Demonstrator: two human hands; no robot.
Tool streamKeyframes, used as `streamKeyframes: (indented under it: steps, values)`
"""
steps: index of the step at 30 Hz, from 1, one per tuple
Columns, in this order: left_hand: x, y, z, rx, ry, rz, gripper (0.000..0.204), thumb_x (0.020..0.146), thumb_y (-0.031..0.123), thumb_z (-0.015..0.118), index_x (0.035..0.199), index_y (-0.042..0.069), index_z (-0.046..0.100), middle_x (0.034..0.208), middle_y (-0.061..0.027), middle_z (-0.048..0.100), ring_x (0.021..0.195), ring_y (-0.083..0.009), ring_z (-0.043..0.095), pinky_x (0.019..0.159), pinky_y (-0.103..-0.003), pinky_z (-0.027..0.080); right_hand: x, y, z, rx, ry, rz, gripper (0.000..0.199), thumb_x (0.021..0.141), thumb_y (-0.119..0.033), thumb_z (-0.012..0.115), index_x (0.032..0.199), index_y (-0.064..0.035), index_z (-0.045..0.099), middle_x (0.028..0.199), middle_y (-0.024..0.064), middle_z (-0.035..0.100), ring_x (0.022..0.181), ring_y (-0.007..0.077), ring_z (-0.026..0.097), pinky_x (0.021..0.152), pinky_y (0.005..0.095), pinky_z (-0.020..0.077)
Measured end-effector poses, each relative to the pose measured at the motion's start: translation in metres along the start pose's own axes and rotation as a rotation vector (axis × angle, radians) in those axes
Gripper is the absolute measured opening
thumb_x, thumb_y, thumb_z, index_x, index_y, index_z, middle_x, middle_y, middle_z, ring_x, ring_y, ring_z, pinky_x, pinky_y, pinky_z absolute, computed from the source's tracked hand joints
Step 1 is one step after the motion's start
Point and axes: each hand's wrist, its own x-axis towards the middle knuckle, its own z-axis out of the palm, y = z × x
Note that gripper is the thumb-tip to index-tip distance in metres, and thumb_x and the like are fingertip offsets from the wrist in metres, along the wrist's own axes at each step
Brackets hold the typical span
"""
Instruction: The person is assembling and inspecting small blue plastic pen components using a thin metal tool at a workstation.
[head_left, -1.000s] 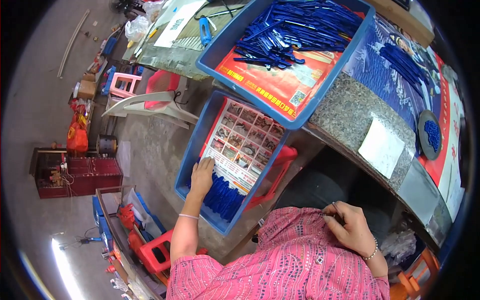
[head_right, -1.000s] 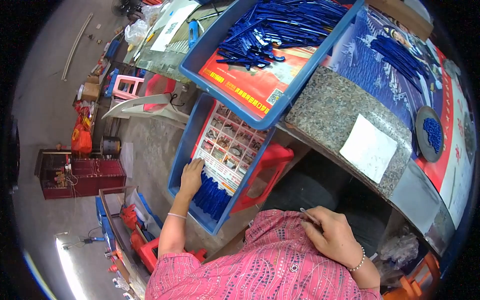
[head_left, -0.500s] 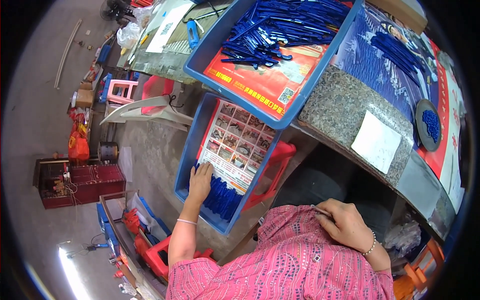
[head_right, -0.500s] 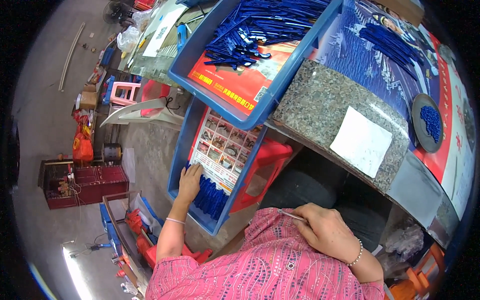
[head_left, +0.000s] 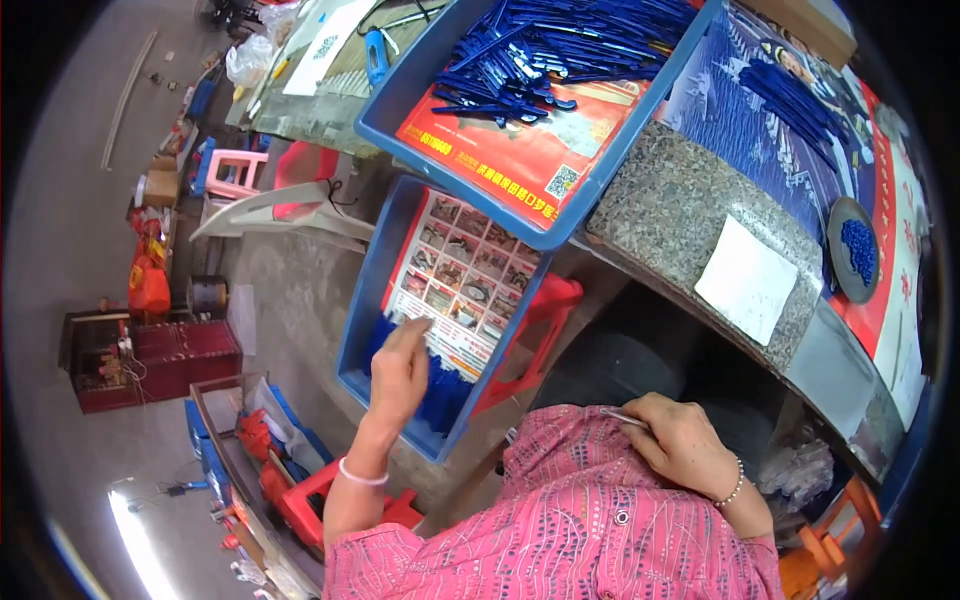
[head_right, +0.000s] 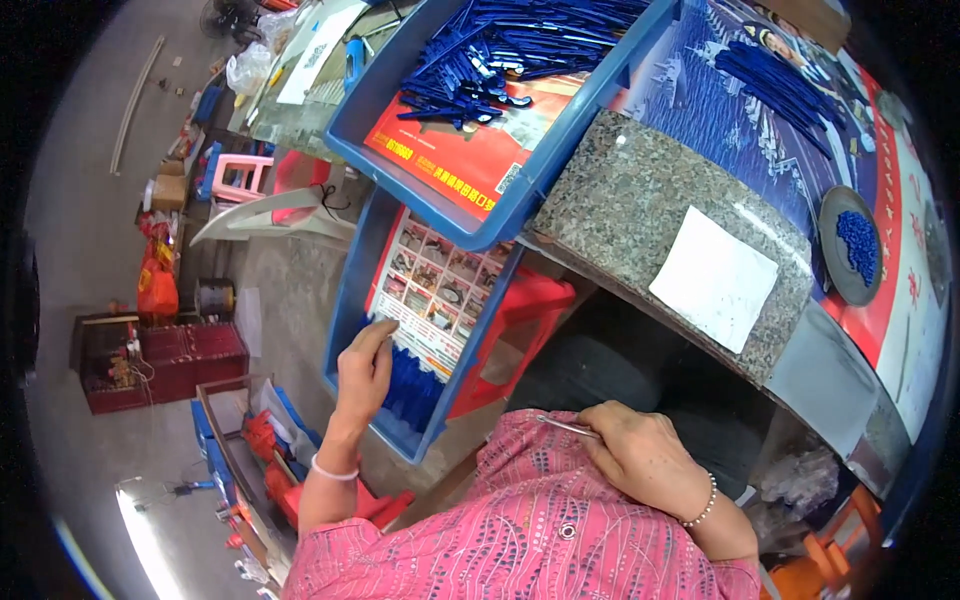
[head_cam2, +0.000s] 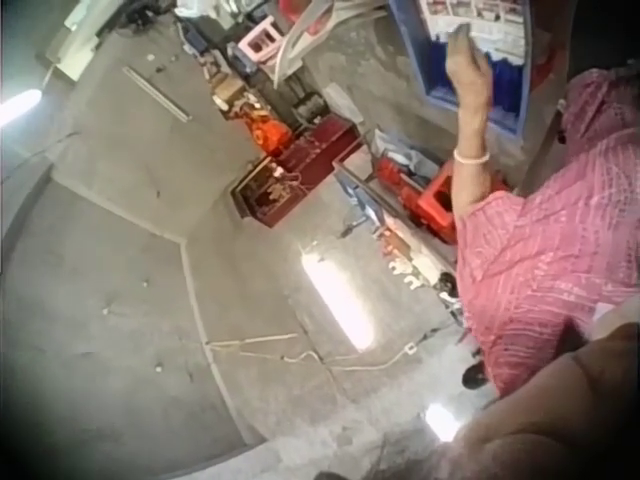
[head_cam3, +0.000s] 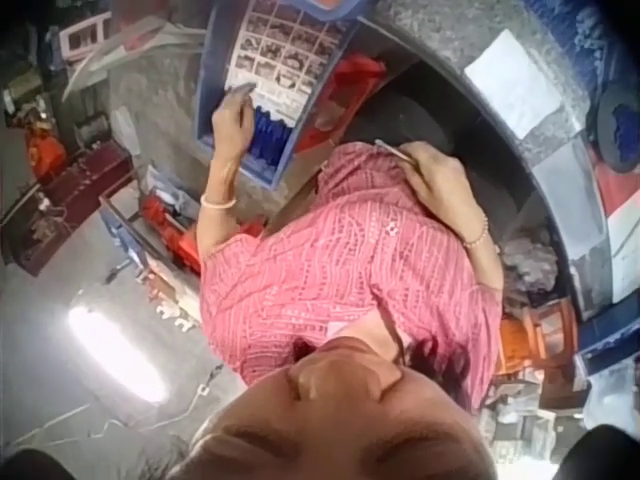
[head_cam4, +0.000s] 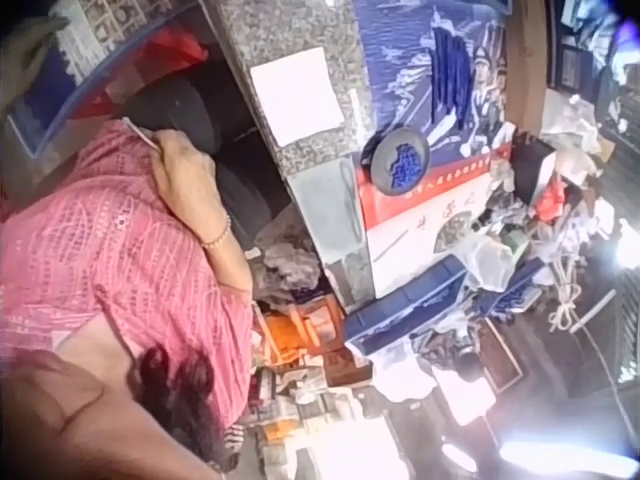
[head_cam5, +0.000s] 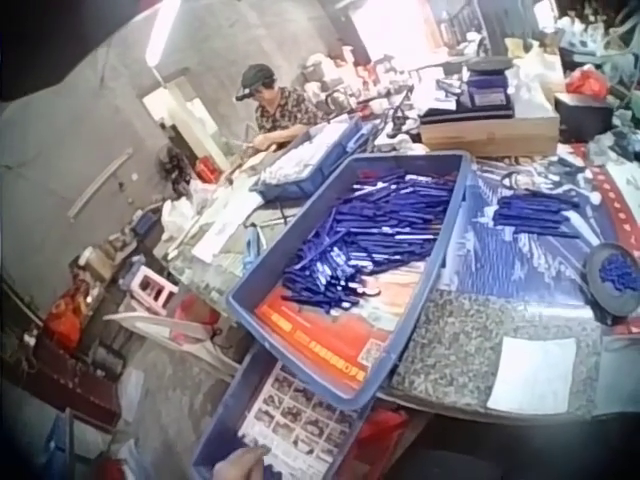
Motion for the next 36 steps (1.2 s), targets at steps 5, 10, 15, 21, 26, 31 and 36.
streamKeyframes:
  steps: [5,10,15,21,26,31,36]
  values:
    - [0.015,0.152,-0.04,-0.876,-0.425,0.34,0.025,0.081,-0.001,0.049,0.103,-0.004,0.058,0.099,-0.0169,0.062,0.092,-0.026,0.062,0.08,-0.033,0.048,0.0,-0.008,-0.001,-0.028,-0.081,0.025,0.02,0.079,-0.011,0.056,0.097,-0.0009,0.057,0.085,0.0156,0.059,0.075,0.0321,0.059,0.066,0.0381,0.0476]
    - [0.012,0.248,-0.042,-1.698,-0.632,0.424,0.019,0.071,0.003,0.052,0.09,0.001,0.052,0.081,-0.0134,0.054,0.076,-0.0301,0.056,0.065,-0.036,0.047,-0.003,-0.005,0.008,-0.068,-0.043,0.016,0.015,0.079,-0.008,0.06,0.091,0.0003,0.059,0.077,0.0153,0.057,0.066,0.0312,0.058,0.058,0.0342,0.0461]
    - [0.019,0.256,-0.062,-1.912,-0.891,0.263,0.019,0.068,0.011,0.054,0.08,-0.003,0.048,0.075,-0.0124,0.05,0.069,-0.0297,0.053,0.06,-0.034,0.045,-0.009,-0.003,0.014,-0.038,-0.015,0.016,0.016,0.079,-0.008,0.059,0.092,0.0002,0.059,0.082,0.0162,0.059,0.072,0.0321,0.059,0.064,0.0351,0.0479]
    - [0.057,0.218,-0.065,-1.201,-1.223,0.702,0.014,0.08,0.01,0.059,0.094,0.007,0.063,0.092,0.0007,0.059,0.084,-0.015,0.057,0.072,-0.03,0.05,-0.02,0.013,-0.004,-0.023,0.034,0.083,0.017,0.079,-0.009,0.058,0.093,0.0,0.059,0.081,0.0159,0.059,0.072,0.0324,0.059,0.063,0.0358,0.0474]
    - [0.015,0.057,-0.004,-0.195,-0.065,0.043,0.024,0.078,-0.004,0.047,0.098,-0.001,0.058,0.097,-0.0179,0.061,0.091,-0.0302,0.06,0.08,-0.032,0.045,-0.016,0.007,-0.002,-0.059,0.041,0.114,0.016,0.078,-0.007,0.057,0.092,0.0003,0.058,0.078,0.0169,0.057,0.07,0.0328,0.058,0.061,0.0362,0.0461]
    - [-0.01,-0.116,0.031,0.245,-0.045,0.045,0.037,0.076,-0.007,0.041,0.111,0.001,0.053,0.116,-0.0188,0.054,0.108,-0.0327,0.052,0.092,-0.036,0.04,-0.012,0.008,0.001,-0.098,-0.019,0.08,0.018,0.077,-0.009,0.057,0.093,-0.0017,0.056,0.083,0.0148,0.058,0.074,0.0319,0.058,0.063,0.0383,0.0456]
    - [-0.015,-0.156,0.039,0.586,-0.24,0.045,0.042,0.078,-0.001,0.043,0.119,0.006,0.048,0.128,-0.011,0.047,0.12,-0.0261,0.042,0.097,-0.046,0.034,-0.004,0.009,0.013,-0.13,-0.044,0.068,0.019,0.077,-0.01,0.058,0.094,-0.0019,0.055,0.083,0.0148,0.058,0.075,0.0318,0.058,0.063,0.0386,0.0447]
